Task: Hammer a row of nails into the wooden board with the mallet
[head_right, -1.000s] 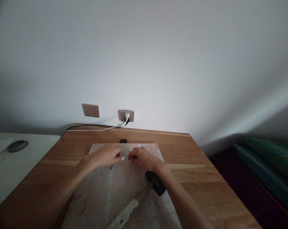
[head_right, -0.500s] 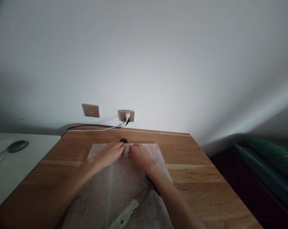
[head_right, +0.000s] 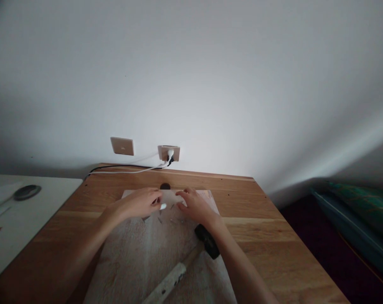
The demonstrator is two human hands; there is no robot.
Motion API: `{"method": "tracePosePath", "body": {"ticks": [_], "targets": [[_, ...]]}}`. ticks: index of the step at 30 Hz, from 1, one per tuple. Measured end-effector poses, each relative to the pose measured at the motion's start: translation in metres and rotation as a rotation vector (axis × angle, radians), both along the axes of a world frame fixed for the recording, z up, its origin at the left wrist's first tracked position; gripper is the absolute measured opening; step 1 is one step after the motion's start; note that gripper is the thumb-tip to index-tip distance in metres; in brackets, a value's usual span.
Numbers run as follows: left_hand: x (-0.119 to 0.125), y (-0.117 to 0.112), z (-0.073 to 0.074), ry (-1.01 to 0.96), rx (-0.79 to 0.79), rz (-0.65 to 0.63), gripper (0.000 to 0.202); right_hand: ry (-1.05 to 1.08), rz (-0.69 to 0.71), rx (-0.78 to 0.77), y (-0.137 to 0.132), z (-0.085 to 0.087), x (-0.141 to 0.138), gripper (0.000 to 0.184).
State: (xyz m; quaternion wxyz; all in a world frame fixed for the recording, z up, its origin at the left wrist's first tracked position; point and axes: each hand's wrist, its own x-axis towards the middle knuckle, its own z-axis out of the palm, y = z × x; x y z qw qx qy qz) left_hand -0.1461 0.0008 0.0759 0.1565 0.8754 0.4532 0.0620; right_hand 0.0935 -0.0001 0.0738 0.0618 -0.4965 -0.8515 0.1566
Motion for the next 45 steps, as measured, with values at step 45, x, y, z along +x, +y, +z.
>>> {"method": "tracePosePath", "body": {"ticks": [45], "targets": [[-0.083,-0.201,-0.089,-0.314,0.269,0.659,0.036,0.192,-0.507,0.522,-0.206,-0.119,0.148,0.050]]}}
